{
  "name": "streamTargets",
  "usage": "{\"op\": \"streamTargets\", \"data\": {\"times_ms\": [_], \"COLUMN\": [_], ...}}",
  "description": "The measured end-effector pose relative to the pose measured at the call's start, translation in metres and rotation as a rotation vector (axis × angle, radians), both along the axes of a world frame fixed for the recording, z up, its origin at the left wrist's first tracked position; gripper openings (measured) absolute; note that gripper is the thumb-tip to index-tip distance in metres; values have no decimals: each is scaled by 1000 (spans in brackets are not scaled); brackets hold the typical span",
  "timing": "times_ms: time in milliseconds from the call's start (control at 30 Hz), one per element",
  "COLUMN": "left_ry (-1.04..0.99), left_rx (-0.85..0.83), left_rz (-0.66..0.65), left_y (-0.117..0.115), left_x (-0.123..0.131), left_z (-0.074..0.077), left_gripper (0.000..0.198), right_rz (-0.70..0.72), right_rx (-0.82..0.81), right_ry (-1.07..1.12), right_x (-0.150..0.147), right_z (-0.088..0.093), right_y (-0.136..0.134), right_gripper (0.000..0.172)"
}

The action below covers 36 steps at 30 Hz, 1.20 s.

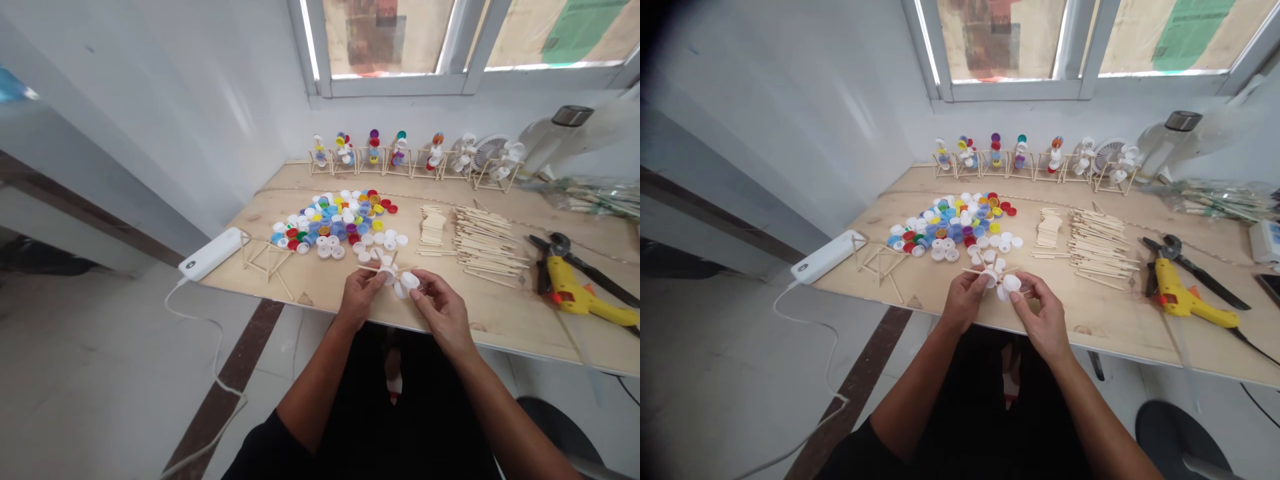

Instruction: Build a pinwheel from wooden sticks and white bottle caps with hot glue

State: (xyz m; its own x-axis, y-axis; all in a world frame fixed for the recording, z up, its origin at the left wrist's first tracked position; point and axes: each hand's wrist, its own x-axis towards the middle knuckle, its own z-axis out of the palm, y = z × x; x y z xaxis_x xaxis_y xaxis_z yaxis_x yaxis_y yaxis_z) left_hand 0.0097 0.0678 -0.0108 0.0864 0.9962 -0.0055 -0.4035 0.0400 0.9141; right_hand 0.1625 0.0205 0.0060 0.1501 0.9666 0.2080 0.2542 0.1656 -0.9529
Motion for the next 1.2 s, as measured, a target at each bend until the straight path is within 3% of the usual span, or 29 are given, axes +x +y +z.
{"op": "streamTargets", "data": {"times_ms": [400,1200], "left_ry": [-4,-15], "left_rx": [1,-12], "left_rz": [18,-23], "left_y": [-1,0], "left_x": [1,0], "left_z": [6,-1], "left_gripper": [36,37], "right_rz": [-1,-16], "right_rx": [-4,-5], "right_ry": [-56,-64], "right_x": [-1,-2], "right_z": [1,1], "right_y": [0,3], "right_gripper": [34,40]}}
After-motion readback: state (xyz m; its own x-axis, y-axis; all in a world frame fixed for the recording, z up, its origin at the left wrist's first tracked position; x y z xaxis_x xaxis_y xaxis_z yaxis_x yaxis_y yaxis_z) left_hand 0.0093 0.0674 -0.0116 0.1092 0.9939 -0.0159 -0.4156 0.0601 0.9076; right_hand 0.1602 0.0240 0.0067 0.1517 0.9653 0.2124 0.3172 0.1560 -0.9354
